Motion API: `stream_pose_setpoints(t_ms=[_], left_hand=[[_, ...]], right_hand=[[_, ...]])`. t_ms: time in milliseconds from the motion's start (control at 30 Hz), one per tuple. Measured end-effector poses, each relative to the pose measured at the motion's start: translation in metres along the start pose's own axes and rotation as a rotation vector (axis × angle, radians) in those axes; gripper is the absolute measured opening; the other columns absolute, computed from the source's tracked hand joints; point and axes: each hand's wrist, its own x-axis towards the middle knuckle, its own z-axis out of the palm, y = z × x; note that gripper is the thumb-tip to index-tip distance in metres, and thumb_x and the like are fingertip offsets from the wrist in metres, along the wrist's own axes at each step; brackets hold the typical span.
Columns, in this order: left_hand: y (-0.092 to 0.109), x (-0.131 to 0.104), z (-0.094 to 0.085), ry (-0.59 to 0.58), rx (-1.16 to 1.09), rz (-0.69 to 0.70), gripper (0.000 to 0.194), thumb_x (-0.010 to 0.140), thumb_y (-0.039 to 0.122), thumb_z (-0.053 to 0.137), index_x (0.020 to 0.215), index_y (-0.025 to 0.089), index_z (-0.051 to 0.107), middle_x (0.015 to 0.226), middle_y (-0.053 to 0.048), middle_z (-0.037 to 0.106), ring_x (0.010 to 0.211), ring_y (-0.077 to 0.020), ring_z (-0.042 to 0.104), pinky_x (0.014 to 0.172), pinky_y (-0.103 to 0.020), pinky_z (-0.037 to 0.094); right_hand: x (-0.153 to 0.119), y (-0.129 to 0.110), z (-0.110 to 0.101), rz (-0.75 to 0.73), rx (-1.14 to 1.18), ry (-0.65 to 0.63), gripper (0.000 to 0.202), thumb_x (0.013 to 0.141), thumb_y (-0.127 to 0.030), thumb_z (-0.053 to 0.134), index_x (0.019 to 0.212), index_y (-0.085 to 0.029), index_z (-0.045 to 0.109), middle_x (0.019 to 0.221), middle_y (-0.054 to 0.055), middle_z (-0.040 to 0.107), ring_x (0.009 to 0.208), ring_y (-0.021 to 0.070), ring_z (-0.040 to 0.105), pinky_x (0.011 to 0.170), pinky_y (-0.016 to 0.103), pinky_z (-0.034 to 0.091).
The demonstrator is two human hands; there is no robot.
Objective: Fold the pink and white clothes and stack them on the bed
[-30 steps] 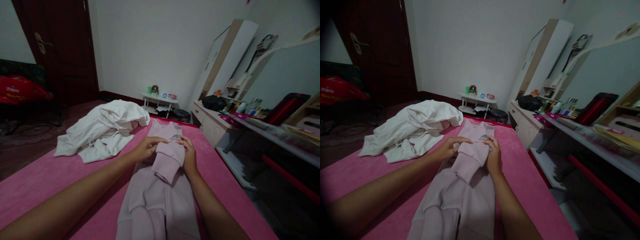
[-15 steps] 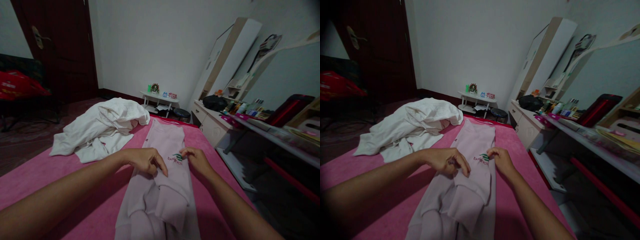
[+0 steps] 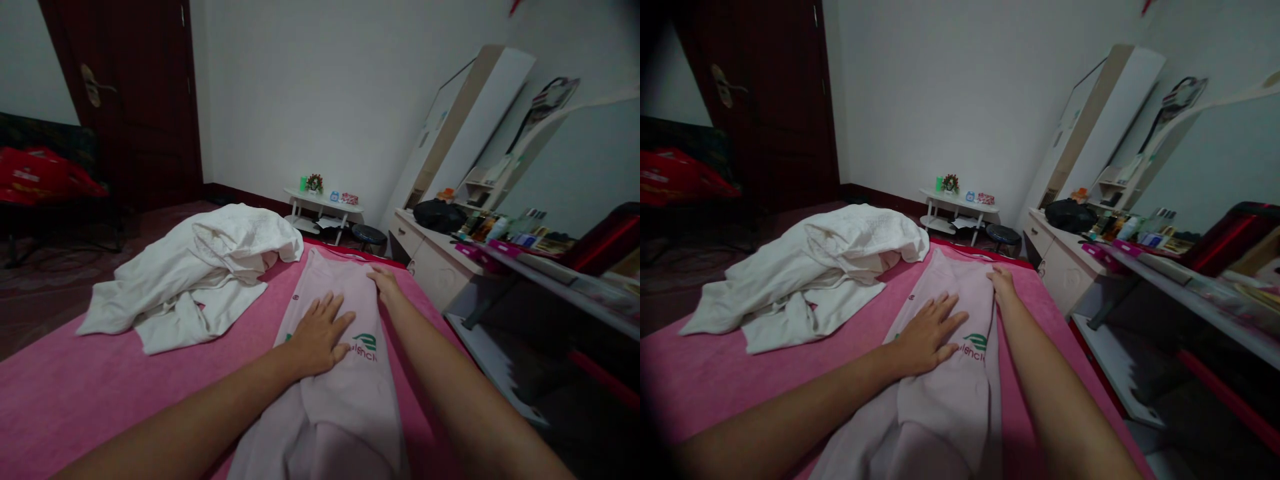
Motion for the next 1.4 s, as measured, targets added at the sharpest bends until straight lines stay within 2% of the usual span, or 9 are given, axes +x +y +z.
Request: stream_pose_setpoints(t_ms=[233,367,467,567,667,833,1033,1200,1400], left_hand=[[0.002,-0.001,-0.003,-0.081,0.017,-0.032,0.076,0.081,0.069,0.049,0.145,0.032,0.033,0.158,-0.015,0.007,0.143,-0.0427,0.003,0.105,-0.072,0.007],[0.001,-0.002,0.001,-0.081,0.033,-0.031,0.077,0.081,0.07,0.047,0.145,0.031,0.033,0.158,-0.015,0.008,0.143,-0.0419,0.003,0.106,-0.071,0.007],[0.0,-0.003,0.002,-0.069,0.037,-0.033,0.076,0.082,0.072,0.043,0.145,0.031,0.033,0.158,-0.015,0.009,0.143,-0.0415,0.005,0.106,-0.07,0.007],[-0.001,-0.003,0.004,-0.071,0.031,-0.018,0.076,0.083,0.074,0.037,0.145,0.031,0.035,0.158,-0.015,0.012,0.143,-0.0403,0.006,0.107,-0.068,0.008],[-0.002,-0.003,0.005,-0.077,0.025,-0.012,0.075,0.083,0.073,0.037,0.144,0.03,0.036,0.157,-0.014,0.015,0.143,-0.0396,0.007,0.108,-0.067,0.007],[-0.001,-0.014,-0.007,-0.189,-0.025,0.027,0.066,0.087,0.063,0.045,0.144,0.032,0.036,0.158,-0.011,0.014,0.144,-0.0379,0.009,0.109,-0.065,0.007],[0.013,-0.047,-0.034,-0.371,-0.206,0.159,0.044,0.093,0.044,0.048,0.136,0.039,0.046,0.157,-0.002,0.018,0.144,-0.034,0.01,0.111,-0.062,0.01],[0.021,-0.069,-0.04,-0.31,-0.433,0.217,0.036,0.093,0.026,0.05,0.126,0.038,0.057,0.15,0.002,0.036,0.143,-0.0251,0.021,0.114,-0.056,0.01],[0.021,-0.086,-0.04,-0.191,-0.705,0.134,0.027,0.094,0.026,0.048,0.115,0.027,0.066,0.129,-0.004,0.061,0.132,-0.0198,0.044,0.116,-0.049,0.012]], right_hand=[[-0.004,0.026,0.029,0.018,-0.358,-0.076,0.04,0.072,-0.017,0.061,0.112,-0.017,0.064,0.119,0.011,0.064,0.107,0.0251,0.059,0.098,0.044,0.043],[-0.013,0.017,0.037,0.014,-0.56,-0.045,0.036,0.077,-0.016,0.061,0.112,-0.021,0.064,0.136,0.014,0.051,0.125,0.031,0.045,0.106,0.051,0.031],[-0.021,0.006,0.037,-0.072,-0.687,-0.054,0.048,0.078,-0.014,0.06,0.126,-0.02,0.056,0.149,0.014,0.035,0.136,0.0329,0.03,0.11,0.055,0.023],[-0.037,0.006,0.034,-0.211,-0.791,-0.225,0.05,0.088,-0.024,0.05,0.138,-0.023,0.045,0.154,0.009,0.028,0.142,0.0283,0.021,0.112,0.053,0.021],[-0.054,0.015,0.03,-0.177,-0.774,-0.441,0.045,0.097,-0.036,0.035,0.14,-0.027,0.043,0.153,0.006,0.031,0.143,0.026,0.022,0.112,0.053,0.023],[-0.083,0.014,0.014,-0.148,-0.76,-0.478,0.047,0.097,-0.036,0.035,0.143,-0.027,0.04,0.153,0.005,0.032,0.141,0.0273,0.026,0.111,0.056,0.025],[-0.168,-0.024,-0.027,-0.413,-0.573,-0.558,0.051,0.095,-0.029,0.035,0.146,-0.026,0.036,0.154,0.003,0.03,0.141,0.0207,0.027,0.114,0.045,0.025],[-0.236,-0.071,-0.054,-0.514,-0.385,-0.69,0.053,0.087,-0.015,0.04,0.137,-0.033,0.049,0.149,0.0,0.039,0.137,0.0206,0.036,0.113,0.048,0.028],[-0.266,-0.115,-0.074,-0.406,-0.313,-0.861,0.071,0.074,-0.013,0.052,0.142,-0.03,0.042,0.149,0.004,0.04,0.137,0.022,0.036,0.113,0.045,0.029]])
